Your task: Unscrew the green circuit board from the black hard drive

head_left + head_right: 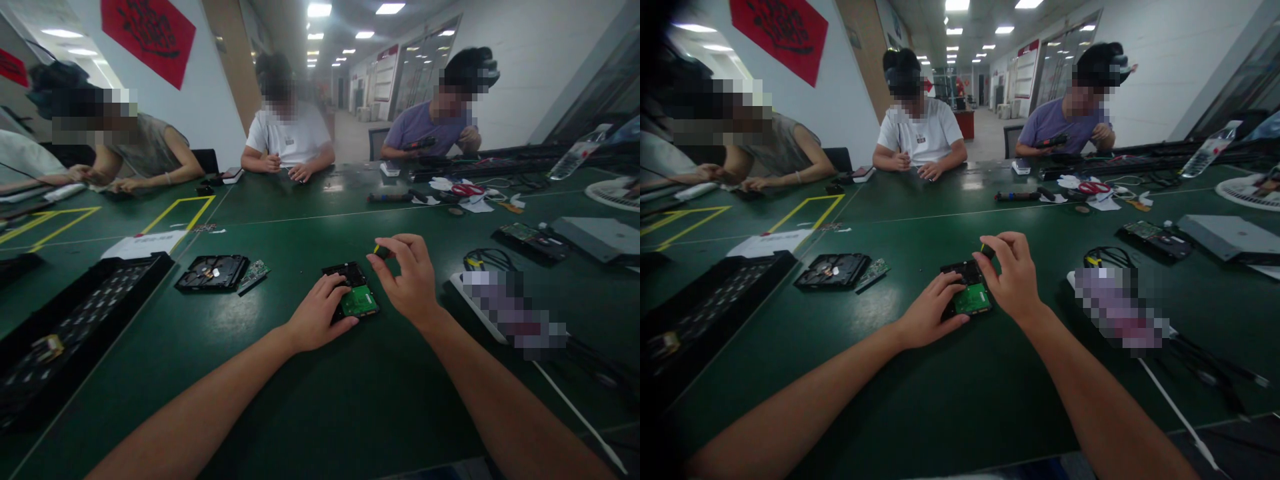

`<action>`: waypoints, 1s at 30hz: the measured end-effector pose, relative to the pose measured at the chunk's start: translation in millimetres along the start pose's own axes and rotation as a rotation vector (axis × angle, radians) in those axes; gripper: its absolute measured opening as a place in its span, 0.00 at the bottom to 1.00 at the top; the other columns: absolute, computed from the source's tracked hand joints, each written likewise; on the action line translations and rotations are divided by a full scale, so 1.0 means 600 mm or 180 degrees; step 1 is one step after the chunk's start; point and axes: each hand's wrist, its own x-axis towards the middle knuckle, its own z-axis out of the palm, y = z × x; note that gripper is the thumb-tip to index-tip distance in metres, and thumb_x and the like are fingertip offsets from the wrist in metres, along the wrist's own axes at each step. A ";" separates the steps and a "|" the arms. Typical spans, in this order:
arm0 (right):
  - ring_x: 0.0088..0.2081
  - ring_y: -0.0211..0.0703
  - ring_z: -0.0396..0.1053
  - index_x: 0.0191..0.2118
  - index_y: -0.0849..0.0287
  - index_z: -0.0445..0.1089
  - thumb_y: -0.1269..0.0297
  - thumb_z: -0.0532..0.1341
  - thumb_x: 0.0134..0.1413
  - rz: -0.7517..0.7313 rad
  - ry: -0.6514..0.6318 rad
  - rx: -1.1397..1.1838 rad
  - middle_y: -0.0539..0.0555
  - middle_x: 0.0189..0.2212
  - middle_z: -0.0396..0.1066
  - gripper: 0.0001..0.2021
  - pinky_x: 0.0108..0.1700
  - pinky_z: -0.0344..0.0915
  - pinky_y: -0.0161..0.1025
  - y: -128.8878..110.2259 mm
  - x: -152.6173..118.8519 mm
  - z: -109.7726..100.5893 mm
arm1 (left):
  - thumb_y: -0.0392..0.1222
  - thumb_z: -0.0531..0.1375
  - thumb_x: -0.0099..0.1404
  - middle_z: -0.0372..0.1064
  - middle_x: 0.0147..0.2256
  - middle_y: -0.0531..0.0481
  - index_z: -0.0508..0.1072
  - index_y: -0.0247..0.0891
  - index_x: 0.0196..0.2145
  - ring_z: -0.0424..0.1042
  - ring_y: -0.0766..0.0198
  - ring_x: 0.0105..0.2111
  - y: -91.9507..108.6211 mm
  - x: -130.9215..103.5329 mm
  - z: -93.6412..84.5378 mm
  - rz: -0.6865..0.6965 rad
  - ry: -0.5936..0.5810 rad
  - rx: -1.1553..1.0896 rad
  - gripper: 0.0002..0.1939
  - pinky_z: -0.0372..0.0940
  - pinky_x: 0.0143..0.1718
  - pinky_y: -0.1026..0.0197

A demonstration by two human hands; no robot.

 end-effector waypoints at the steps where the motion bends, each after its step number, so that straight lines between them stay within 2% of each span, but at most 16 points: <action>1: 0.47 0.52 0.74 0.56 0.49 0.71 0.63 0.64 0.68 0.0006 0.0017 -0.0018 0.58 0.47 0.70 0.13 0.48 0.76 0.53 0.000 0.000 0.000 | 0.57 0.64 0.71 0.60 0.67 0.34 0.64 0.40 0.64 0.59 0.39 0.70 -0.001 0.000 0.001 -0.0002 0.0004 -0.0002 0.31 0.57 0.71 0.31; 9: 0.54 0.55 0.74 0.64 0.52 0.65 0.67 0.56 0.72 0.0052 -0.0106 0.0133 0.62 0.55 0.73 0.19 0.53 0.76 0.55 0.002 -0.004 0.004 | 0.58 0.63 0.72 0.60 0.66 0.33 0.64 0.39 0.65 0.59 0.40 0.70 -0.002 -0.001 0.002 0.0021 0.0003 0.0028 0.32 0.55 0.72 0.32; 16: 0.47 0.51 0.74 0.58 0.50 0.71 0.62 0.64 0.68 -0.0023 0.0020 0.0032 0.58 0.47 0.70 0.15 0.49 0.77 0.52 0.001 0.000 0.000 | 0.58 0.63 0.72 0.60 0.67 0.33 0.64 0.39 0.64 0.59 0.40 0.70 0.001 0.001 0.000 0.0009 -0.0008 0.0023 0.31 0.56 0.71 0.32; 23: 0.53 0.54 0.74 0.63 0.51 0.67 0.66 0.55 0.73 -0.0010 -0.0101 0.0058 0.60 0.52 0.74 0.17 0.56 0.74 0.56 -0.001 -0.001 0.002 | 0.58 0.63 0.71 0.60 0.67 0.33 0.64 0.39 0.64 0.59 0.40 0.70 0.000 -0.001 0.001 0.0005 0.0008 0.0025 0.31 0.56 0.71 0.32; 30: 0.47 0.51 0.74 0.57 0.49 0.71 0.63 0.62 0.69 -0.0001 0.0009 0.0047 0.58 0.47 0.72 0.13 0.49 0.77 0.52 -0.003 0.000 -0.001 | 0.58 0.64 0.71 0.60 0.66 0.33 0.65 0.38 0.64 0.59 0.40 0.70 -0.001 0.000 0.001 0.0029 0.0041 -0.0010 0.31 0.57 0.71 0.33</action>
